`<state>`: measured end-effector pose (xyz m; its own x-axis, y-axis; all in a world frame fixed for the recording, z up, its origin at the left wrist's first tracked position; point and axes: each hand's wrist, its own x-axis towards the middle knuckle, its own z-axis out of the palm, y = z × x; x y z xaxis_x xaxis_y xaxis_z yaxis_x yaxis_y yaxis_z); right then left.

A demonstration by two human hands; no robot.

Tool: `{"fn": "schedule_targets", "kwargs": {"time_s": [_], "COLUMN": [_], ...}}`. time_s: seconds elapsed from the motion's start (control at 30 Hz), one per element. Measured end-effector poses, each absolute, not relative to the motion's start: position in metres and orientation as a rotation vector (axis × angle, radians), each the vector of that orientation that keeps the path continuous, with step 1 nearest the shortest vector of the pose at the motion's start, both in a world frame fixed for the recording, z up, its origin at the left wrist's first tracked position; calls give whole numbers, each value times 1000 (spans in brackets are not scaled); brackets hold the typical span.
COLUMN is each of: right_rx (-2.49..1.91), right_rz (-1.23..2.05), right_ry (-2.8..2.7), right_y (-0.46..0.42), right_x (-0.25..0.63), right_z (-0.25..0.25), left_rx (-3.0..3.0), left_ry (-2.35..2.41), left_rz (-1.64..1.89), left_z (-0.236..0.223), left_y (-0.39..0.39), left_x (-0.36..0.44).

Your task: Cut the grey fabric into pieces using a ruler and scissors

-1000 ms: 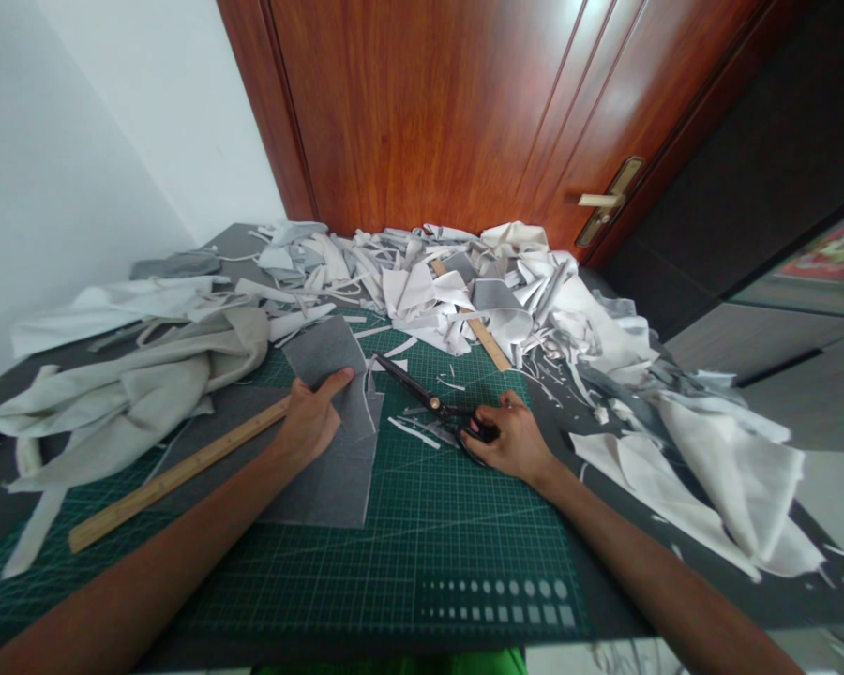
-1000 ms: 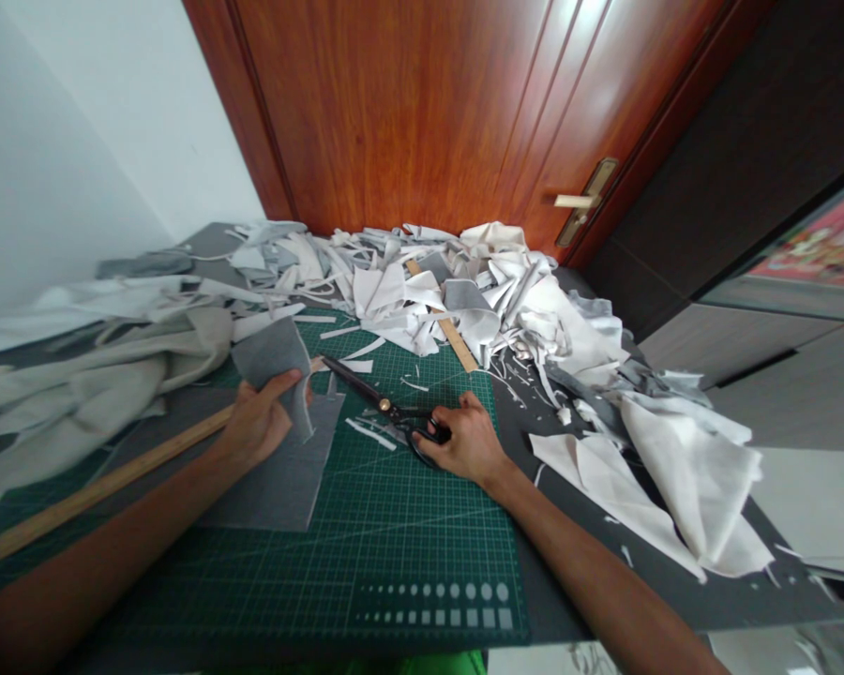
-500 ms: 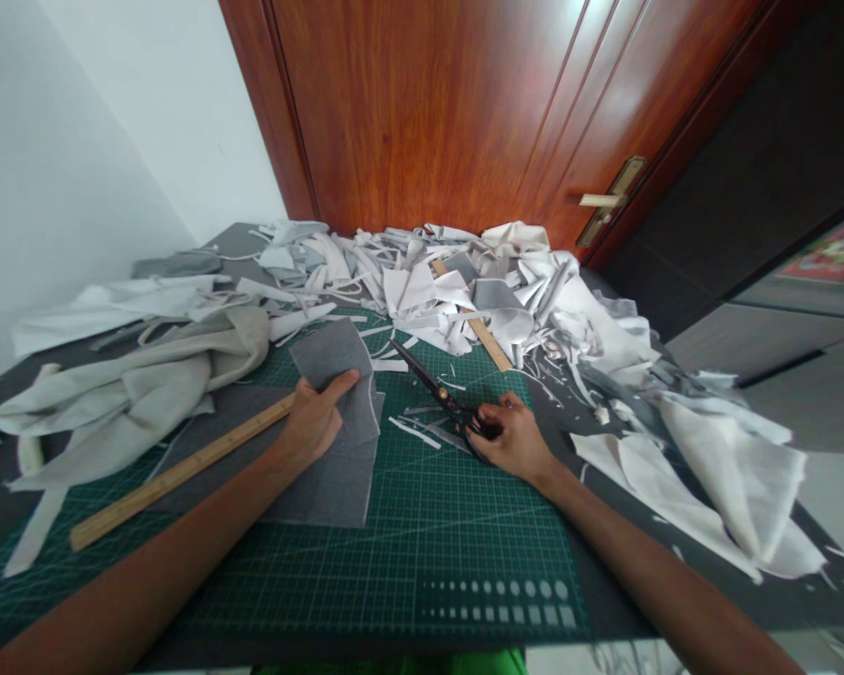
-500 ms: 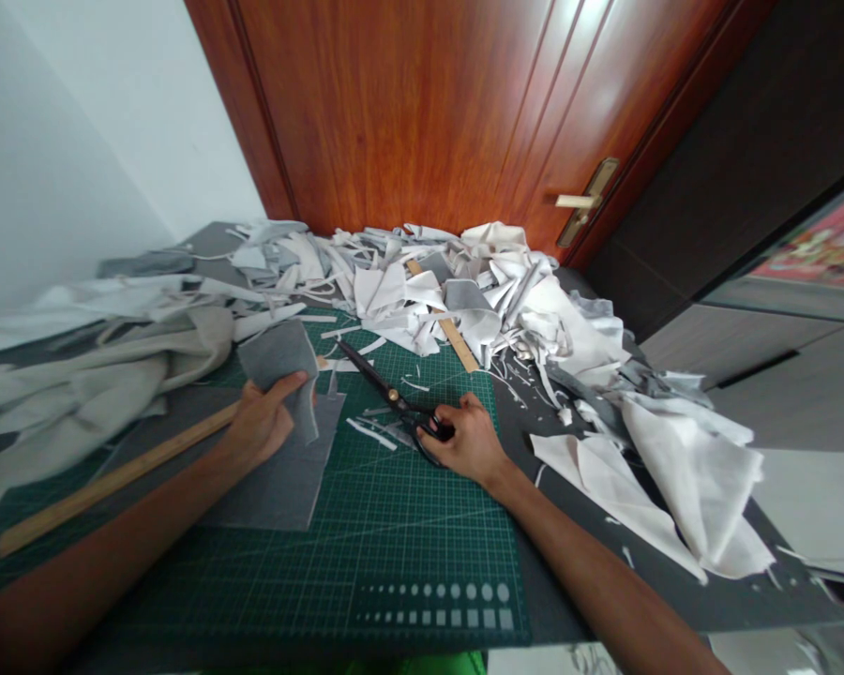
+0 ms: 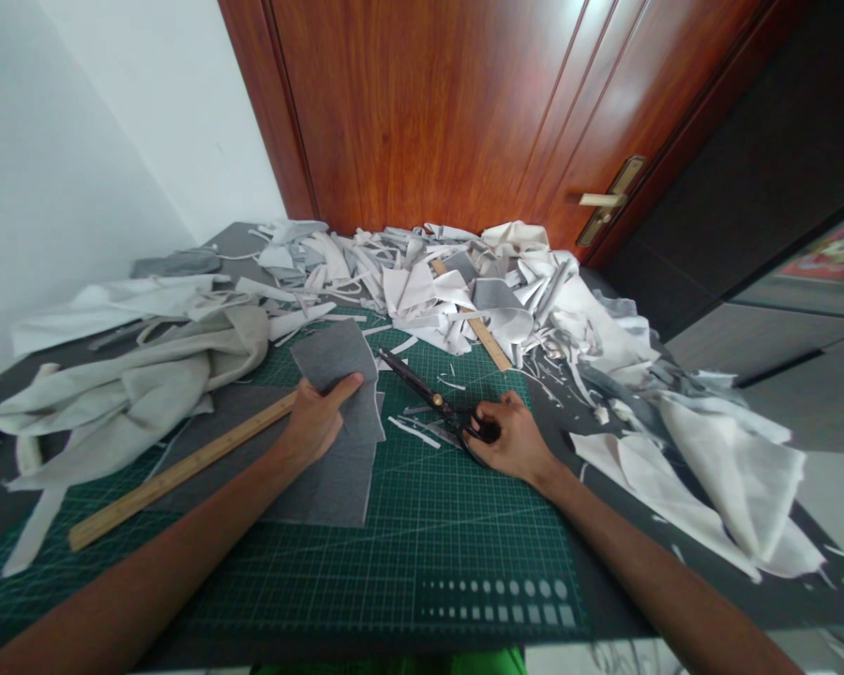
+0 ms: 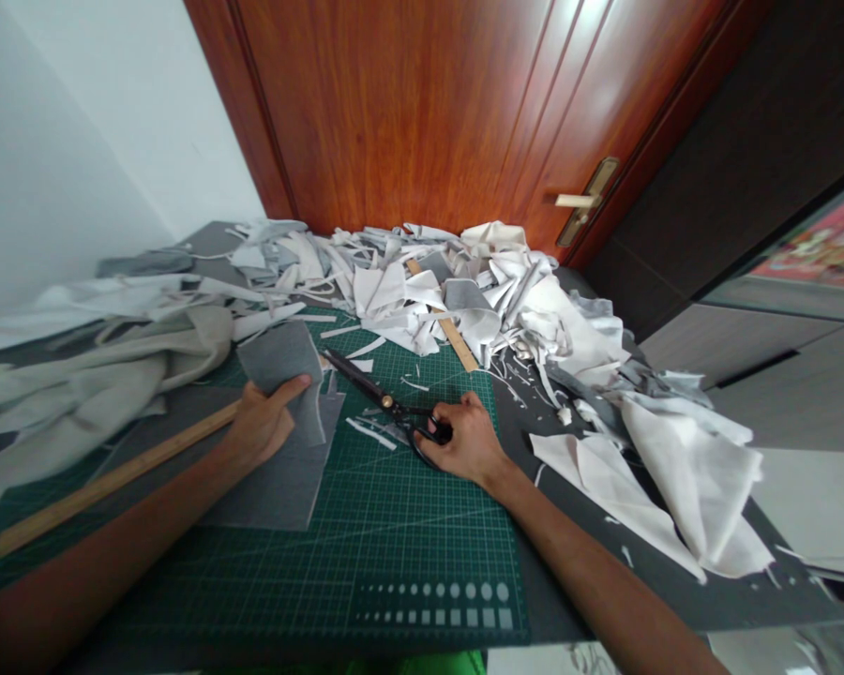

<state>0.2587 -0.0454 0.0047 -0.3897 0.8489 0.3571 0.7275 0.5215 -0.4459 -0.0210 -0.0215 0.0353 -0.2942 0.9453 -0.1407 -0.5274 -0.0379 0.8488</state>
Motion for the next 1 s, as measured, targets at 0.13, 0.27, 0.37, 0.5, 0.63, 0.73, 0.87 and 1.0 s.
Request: {"fn": "schedule_targets", "kwargs": {"time_s": [0.13, 0.27, 0.37, 0.5, 0.63, 0.73, 0.87, 1.0], "right_rx": [-1255, -1208, -1184, -1196, -1200, -1201, -1224, -1231], "right_rz": [330, 355, 334, 312, 316, 304, 307, 299], "right_ry": [-2256, -2284, -2316, -2324, -2316, -2324, -2329, -2334], "right_y": [-46, -45, -46, -47, -48, -48, -48, -48], "right_x": [259, 260, 260, 259, 258, 258, 258, 258], "right_z": [7, 8, 8, 8, 8, 9, 8, 8], "left_rx": [570, 577, 623, 663, 710, 746, 769, 771], "left_ry": [1024, 992, 925, 886, 859, 844, 851, 868], "left_rz": [1613, 1624, 1599, 1574, 1554, 1533, 1529, 1538], "left_z": [35, 34, 32, 30, 32, 33, 33, 31], "left_y": [-22, -22, -22, -25, -28, -31, -31, -30], "left_x": [-21, -22, -22, -21, -16, -14, -13, -13]}}
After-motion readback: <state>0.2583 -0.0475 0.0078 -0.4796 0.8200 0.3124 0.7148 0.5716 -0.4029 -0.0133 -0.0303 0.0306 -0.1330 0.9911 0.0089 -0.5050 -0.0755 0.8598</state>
